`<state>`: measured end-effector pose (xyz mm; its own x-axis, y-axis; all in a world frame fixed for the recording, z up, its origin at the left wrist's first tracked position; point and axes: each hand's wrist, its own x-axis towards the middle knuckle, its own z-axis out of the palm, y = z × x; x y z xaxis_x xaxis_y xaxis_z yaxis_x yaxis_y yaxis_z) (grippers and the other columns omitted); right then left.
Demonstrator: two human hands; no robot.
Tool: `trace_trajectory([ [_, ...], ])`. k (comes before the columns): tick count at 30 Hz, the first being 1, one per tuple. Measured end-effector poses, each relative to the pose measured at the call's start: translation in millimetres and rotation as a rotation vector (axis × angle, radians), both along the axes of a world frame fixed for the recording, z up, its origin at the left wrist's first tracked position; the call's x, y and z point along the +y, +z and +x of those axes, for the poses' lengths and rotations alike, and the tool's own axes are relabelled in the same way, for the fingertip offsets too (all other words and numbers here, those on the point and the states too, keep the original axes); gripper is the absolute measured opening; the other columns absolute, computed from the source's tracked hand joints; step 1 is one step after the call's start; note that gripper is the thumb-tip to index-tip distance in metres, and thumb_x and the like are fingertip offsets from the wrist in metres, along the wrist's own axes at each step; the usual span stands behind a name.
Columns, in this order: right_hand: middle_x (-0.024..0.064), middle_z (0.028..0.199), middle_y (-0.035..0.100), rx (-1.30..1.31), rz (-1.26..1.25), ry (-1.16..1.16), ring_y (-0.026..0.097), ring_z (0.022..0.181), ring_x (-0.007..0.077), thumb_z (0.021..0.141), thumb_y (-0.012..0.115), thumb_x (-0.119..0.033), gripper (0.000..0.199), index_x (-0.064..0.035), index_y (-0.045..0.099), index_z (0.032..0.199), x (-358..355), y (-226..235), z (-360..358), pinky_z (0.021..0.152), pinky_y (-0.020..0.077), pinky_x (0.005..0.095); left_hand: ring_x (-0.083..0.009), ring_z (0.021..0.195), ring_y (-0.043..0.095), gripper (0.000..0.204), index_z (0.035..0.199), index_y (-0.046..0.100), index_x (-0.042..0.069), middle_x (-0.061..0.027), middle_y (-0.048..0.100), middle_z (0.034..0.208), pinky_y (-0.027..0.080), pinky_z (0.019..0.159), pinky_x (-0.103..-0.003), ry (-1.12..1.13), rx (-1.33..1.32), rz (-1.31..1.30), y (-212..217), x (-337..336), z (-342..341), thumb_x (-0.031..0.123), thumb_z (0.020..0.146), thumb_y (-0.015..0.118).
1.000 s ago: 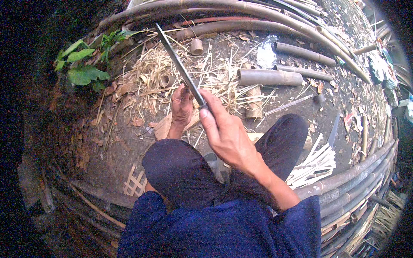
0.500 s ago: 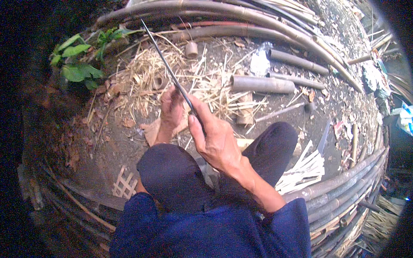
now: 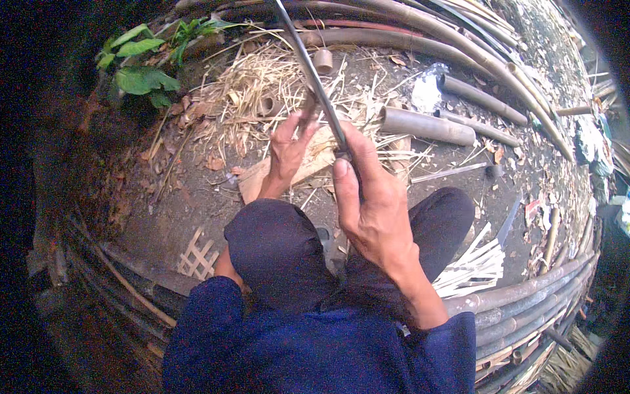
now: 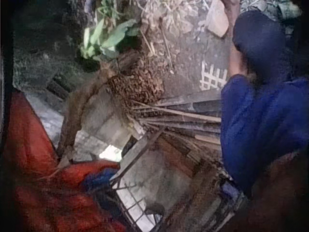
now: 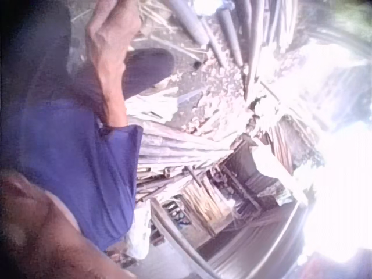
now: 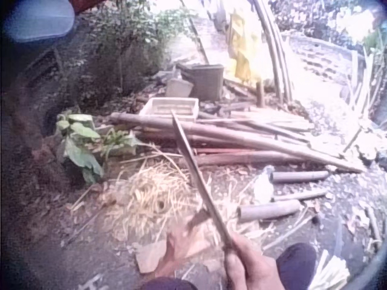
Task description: The person sits on the ground and uses a machete to split bamboo stalks into thin strips. They repeatedly cut, split, and separate the bamboo pieces, accumulating a pile of strips on the ground.
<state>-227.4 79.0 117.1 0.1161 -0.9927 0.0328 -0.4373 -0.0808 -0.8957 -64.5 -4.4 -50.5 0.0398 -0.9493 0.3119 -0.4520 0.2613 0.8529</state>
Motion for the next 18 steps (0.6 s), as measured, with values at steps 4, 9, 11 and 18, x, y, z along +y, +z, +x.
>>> trace_trajectory([
  [4,0.0285,0.099,0.063,0.079,-0.096,0.07,0.063,0.094,0.0448,0.097,0.047,-0.014,0.037,-0.009,0.045,0.134,-14,-39,-1,0.075,0.0503,0.0443,-0.0273,0.086,0.065,0.038,0.12,0.052,-0.002,-0.0195,0.063,0.093,0.057,0.07,-0.04,-0.025,-0.109,-0.043,-42,2,9,0.019,0.09,0.064],
  [9,0.0171,0.065,0.058,-0.038,0.007,0.056,0.062,0.057,0.0277,0.097,0.048,-0.013,0.036,-0.0095,0.047,0.132,-6,19,-9,0.058,0.0483,0.0364,-0.0313,0.084,0.063,0.032,0.115,0.053,-0.002,-0.0191,0.061,0.091,0.052,0.071,-0.047,-0.108,-0.092,-0.09,14,1,10,0.017,0.09,0.061],
  [11,0.0181,0.067,0.059,0.103,0.022,0.074,0.063,0.061,0.0297,0.098,0.047,-0.018,0.034,-0.0135,0.048,0.131,-14,-20,-1,0.061,0.0492,0.0386,-0.0372,0.102,0.059,0.045,0.121,0.05,-0.003,-0.0247,0.058,0.109,0.049,0.085,-0.05,-0.086,-0.322,-0.177,-25,10,19,0.019,0.086,0.066],
  [18,0.0181,0.088,0.064,-0.045,0.123,0.169,0.064,0.077,0.0298,0.096,0.053,-0.032,0.042,-0.0074,0.049,0.129,-46,-69,-15,0.074,0.0483,0.0379,-0.0273,0.099,0.065,0.035,0.116,0.061,0.001,-0.0193,0.064,0.113,0.051,0.092,-0.038,0.036,-0.113,0.251,-14,2,44,0.024,0.09,0.064],
])
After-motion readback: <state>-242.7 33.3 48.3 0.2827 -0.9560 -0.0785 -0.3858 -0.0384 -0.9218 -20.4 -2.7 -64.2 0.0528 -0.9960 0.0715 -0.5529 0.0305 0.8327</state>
